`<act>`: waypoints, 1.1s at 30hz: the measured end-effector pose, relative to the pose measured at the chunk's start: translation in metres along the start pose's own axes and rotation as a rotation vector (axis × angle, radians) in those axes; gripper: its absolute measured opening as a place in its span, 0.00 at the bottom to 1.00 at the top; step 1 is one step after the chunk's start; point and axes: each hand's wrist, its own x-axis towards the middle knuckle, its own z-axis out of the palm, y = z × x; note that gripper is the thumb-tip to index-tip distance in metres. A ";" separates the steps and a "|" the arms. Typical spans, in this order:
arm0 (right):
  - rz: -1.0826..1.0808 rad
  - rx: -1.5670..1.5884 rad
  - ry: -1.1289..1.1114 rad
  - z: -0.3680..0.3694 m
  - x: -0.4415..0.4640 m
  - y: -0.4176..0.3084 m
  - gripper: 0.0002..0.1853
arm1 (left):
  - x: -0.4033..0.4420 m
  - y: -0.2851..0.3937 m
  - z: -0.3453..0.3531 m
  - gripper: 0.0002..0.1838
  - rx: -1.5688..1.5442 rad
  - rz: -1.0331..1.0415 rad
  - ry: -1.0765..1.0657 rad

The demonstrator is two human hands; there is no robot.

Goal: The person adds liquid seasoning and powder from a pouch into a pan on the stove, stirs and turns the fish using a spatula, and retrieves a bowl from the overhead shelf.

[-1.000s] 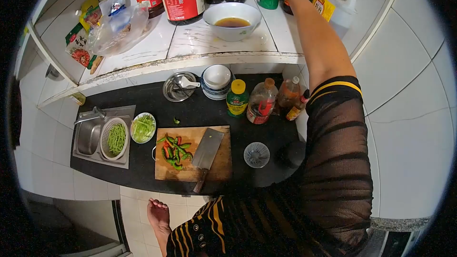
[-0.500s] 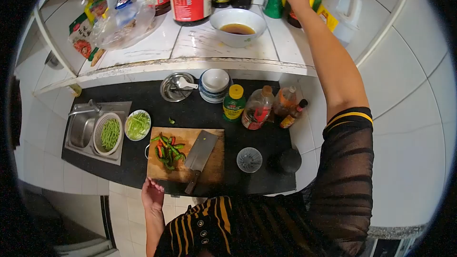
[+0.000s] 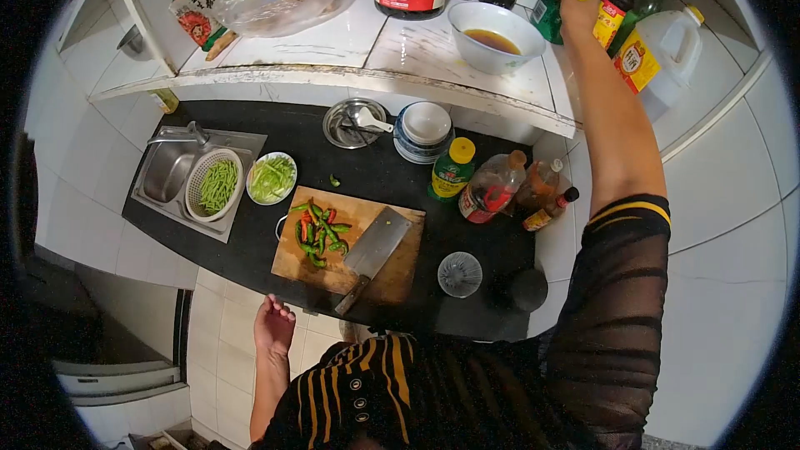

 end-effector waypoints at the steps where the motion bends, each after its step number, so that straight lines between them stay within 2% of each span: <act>1: 0.038 0.085 -0.050 -0.006 -0.012 -0.014 0.29 | 0.003 0.002 0.002 0.06 0.021 -0.014 -0.002; 2: 0.076 0.167 -0.094 -0.012 -0.025 -0.026 0.29 | 0.007 0.005 0.006 0.06 0.030 -0.017 -0.007; 6: -0.011 0.058 -0.165 -0.044 -0.056 -0.053 0.30 | 0.028 0.013 0.027 0.06 0.082 -0.123 -0.166; 8: -0.169 -0.162 -0.149 -0.061 -0.070 -0.069 0.31 | 0.039 0.017 0.044 0.07 0.107 -0.192 -0.235; 10: -0.210 -0.423 -0.017 -0.066 -0.104 -0.114 0.32 | 0.046 0.021 0.059 0.07 0.148 -0.257 -0.347; 13: -0.180 -0.131 -0.076 -0.075 -0.120 -0.139 0.30 | 0.050 0.030 0.069 0.08 0.172 -0.322 -0.489; 14: -0.192 -0.150 -0.062 -0.080 -0.129 -0.155 0.30 | 0.051 0.032 0.070 0.08 0.174 -0.341 -0.509; 16: -0.066 0.042 -0.178 -0.088 -0.147 -0.182 0.25 | 0.051 0.034 0.069 0.08 0.175 -0.382 -0.591; 17: 0.000 0.078 -0.164 -0.089 -0.167 -0.203 0.24 | 0.048 0.035 0.070 0.08 0.176 -0.400 -0.604; 22: -0.021 0.076 -0.259 -0.091 -0.235 -0.256 0.25 | 0.030 0.049 0.077 0.10 0.299 -0.512 -0.829; 26: -0.037 0.006 -0.259 -0.088 -0.250 -0.273 0.24 | 0.037 0.056 0.064 0.10 0.294 -0.551 -0.842; 29: -0.050 -0.005 -0.155 -0.089 -0.238 -0.276 0.21 | 0.038 0.062 0.049 0.10 0.284 -0.543 -0.795; 33: 0.001 -0.076 -0.032 -0.091 -0.202 -0.253 0.21 | 0.040 0.064 0.022 0.10 0.215 -0.567 -0.746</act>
